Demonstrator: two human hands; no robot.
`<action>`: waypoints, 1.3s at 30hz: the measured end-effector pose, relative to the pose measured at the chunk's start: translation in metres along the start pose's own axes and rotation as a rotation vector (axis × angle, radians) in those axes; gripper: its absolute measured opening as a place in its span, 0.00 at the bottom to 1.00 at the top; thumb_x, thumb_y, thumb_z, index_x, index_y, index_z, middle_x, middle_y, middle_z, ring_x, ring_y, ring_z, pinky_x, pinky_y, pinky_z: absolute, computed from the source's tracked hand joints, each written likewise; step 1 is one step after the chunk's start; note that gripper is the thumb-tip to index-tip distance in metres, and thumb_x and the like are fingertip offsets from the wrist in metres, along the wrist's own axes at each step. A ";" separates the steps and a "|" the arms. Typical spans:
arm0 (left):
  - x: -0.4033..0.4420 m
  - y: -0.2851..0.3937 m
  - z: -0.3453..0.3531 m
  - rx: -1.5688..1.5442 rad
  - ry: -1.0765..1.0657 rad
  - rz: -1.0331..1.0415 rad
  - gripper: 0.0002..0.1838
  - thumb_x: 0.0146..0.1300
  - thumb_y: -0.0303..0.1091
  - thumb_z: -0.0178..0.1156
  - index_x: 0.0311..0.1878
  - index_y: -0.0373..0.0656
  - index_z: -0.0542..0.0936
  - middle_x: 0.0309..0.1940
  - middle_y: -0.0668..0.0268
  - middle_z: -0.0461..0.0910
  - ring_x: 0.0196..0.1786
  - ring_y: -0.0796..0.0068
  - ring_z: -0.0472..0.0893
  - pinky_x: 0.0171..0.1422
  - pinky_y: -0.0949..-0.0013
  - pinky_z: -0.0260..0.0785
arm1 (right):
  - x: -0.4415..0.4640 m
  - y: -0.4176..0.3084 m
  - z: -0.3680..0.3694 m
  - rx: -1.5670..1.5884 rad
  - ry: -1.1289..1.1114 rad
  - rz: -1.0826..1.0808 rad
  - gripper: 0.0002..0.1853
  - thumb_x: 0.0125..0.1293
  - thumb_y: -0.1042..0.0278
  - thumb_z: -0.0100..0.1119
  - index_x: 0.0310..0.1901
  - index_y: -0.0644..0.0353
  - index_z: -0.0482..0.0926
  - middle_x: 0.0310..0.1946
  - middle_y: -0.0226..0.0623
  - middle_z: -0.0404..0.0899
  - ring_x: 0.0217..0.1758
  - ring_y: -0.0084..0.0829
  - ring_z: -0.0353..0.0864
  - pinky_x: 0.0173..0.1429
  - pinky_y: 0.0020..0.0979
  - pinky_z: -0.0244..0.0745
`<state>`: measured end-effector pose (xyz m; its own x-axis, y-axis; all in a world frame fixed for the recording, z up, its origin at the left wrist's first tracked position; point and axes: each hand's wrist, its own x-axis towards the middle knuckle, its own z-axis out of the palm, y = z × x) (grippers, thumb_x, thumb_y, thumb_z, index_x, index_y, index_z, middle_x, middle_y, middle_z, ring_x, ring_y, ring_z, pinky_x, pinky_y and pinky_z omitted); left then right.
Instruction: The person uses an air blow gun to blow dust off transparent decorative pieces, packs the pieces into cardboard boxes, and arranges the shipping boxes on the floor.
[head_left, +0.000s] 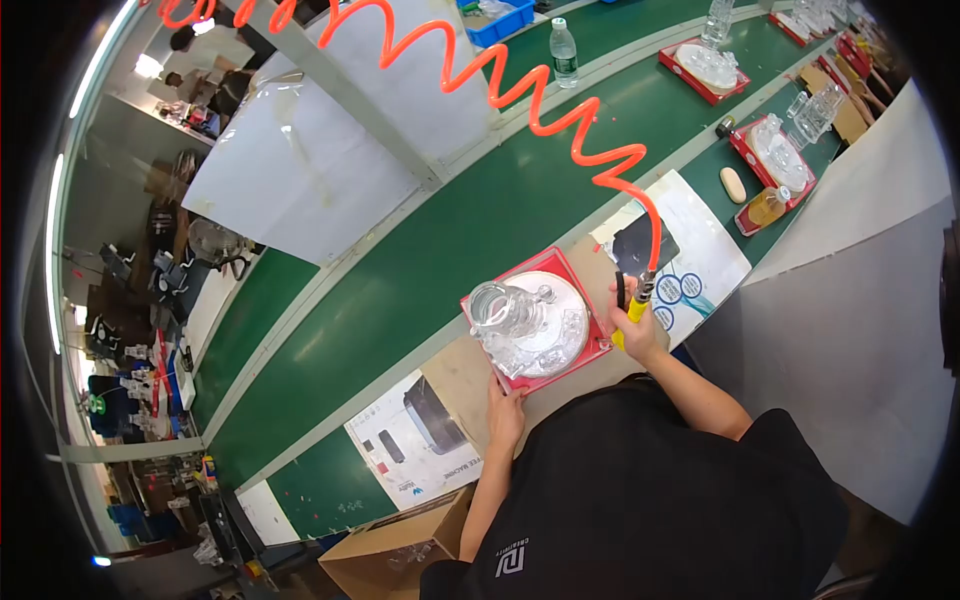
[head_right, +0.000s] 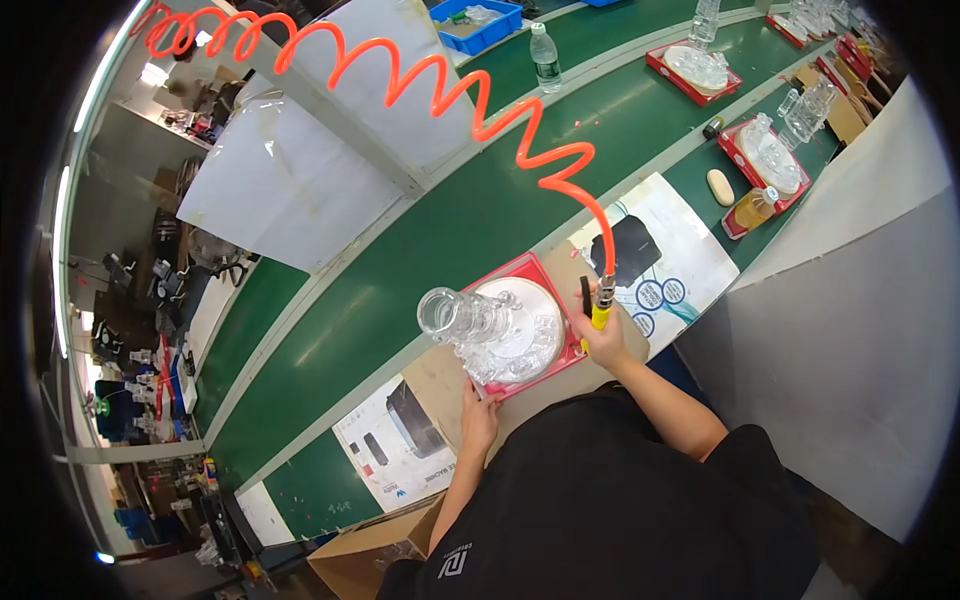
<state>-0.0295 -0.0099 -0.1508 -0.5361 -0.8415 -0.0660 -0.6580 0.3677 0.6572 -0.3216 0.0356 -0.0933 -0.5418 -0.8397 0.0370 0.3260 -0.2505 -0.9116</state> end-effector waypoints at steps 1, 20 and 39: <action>-0.002 0.000 0.001 -0.009 0.009 -0.008 0.11 0.54 0.21 0.64 0.40 0.43 0.87 0.71 0.43 0.59 0.70 0.45 0.65 0.71 0.60 0.62 | 0.005 -0.003 -0.003 -0.020 0.020 -0.018 0.19 0.63 0.83 0.49 0.55 0.62 0.64 0.27 0.30 0.70 0.22 0.20 0.71 0.26 0.23 0.68; -0.013 0.007 0.005 -0.010 0.043 -0.096 0.10 0.58 0.21 0.62 0.41 0.43 0.88 0.72 0.47 0.59 0.72 0.48 0.64 0.72 0.60 0.61 | 0.152 0.046 0.081 0.176 -0.072 -0.102 0.18 0.58 0.82 0.49 0.51 0.63 0.68 0.25 0.30 0.70 0.20 0.21 0.71 0.25 0.25 0.68; -0.112 0.003 0.023 0.027 0.087 -0.271 0.18 0.57 0.22 0.61 0.52 0.46 0.82 0.61 0.43 0.69 0.62 0.45 0.71 0.65 0.56 0.65 | -0.032 -0.051 -0.170 -1.131 -0.821 0.696 0.18 0.55 0.65 0.62 0.48 0.59 0.81 0.31 0.41 0.82 0.36 0.35 0.81 0.43 0.36 0.75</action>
<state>0.0159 0.0946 -0.1588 -0.2923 -0.9410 -0.1707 -0.7853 0.1343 0.6043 -0.4530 0.1574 -0.1173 0.1412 -0.7501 -0.6461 -0.6115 0.4472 -0.6528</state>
